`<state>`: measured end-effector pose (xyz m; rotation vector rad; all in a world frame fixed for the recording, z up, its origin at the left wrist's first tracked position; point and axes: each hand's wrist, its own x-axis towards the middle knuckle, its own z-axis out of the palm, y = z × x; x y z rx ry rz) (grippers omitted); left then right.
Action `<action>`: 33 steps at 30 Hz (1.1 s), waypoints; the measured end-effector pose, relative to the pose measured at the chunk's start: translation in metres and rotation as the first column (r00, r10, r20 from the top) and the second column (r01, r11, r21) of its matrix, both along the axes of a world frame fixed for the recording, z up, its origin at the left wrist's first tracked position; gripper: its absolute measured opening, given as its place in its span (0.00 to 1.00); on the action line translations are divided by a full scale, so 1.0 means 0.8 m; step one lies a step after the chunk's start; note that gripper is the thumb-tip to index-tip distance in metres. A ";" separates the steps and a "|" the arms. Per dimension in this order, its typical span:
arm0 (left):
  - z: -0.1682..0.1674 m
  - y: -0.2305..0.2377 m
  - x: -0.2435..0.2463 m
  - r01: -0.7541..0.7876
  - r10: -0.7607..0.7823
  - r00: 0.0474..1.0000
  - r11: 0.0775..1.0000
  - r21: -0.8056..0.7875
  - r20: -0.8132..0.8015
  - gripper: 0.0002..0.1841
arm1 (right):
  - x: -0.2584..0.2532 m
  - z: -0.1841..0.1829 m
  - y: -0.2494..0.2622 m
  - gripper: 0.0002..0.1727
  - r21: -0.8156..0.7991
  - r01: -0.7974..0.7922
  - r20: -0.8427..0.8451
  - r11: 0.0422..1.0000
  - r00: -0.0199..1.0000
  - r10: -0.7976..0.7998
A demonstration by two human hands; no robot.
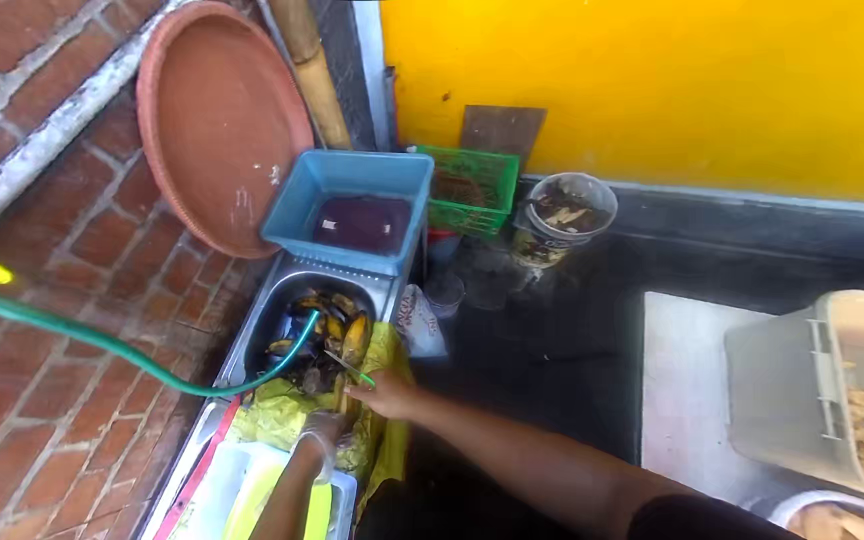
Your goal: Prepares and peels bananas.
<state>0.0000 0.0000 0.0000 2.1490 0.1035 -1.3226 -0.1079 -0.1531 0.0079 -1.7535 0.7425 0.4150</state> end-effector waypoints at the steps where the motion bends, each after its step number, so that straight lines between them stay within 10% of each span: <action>1: -0.004 -0.001 -0.003 0.022 -0.022 1.000 1.000 0.002 0.016 0.13 | 0.007 -0.016 0.010 0.41 0.000 -0.028 -0.069 1.000 0.997 0.028; 6: -0.015 0.001 -0.005 0.272 -0.299 0.942 0.946 0.176 0.154 0.18 | 0.017 -0.053 0.029 0.35 0.123 0.032 -0.138 0.992 0.990 -0.015; 12: 0.006 -0.004 -0.001 0.229 -0.288 0.939 0.932 0.281 0.188 0.19 | 0.036 -0.062 0.015 0.28 0.291 0.046 -0.262 0.956 0.964 0.034; 21: -0.012 -0.011 -0.061 -0.423 0.406 0.853 0.906 -0.020 0.328 0.19 | 0.058 -0.074 -0.034 0.07 0.695 0.065 -0.272 0.716 0.946 0.178; 33: -0.021 -0.025 -0.002 -0.803 0.745 0.544 0.596 -0.017 0.387 0.19 | 0.066 -0.060 -0.099 0.35 0.468 -0.419 -0.062 0.778 0.863 0.502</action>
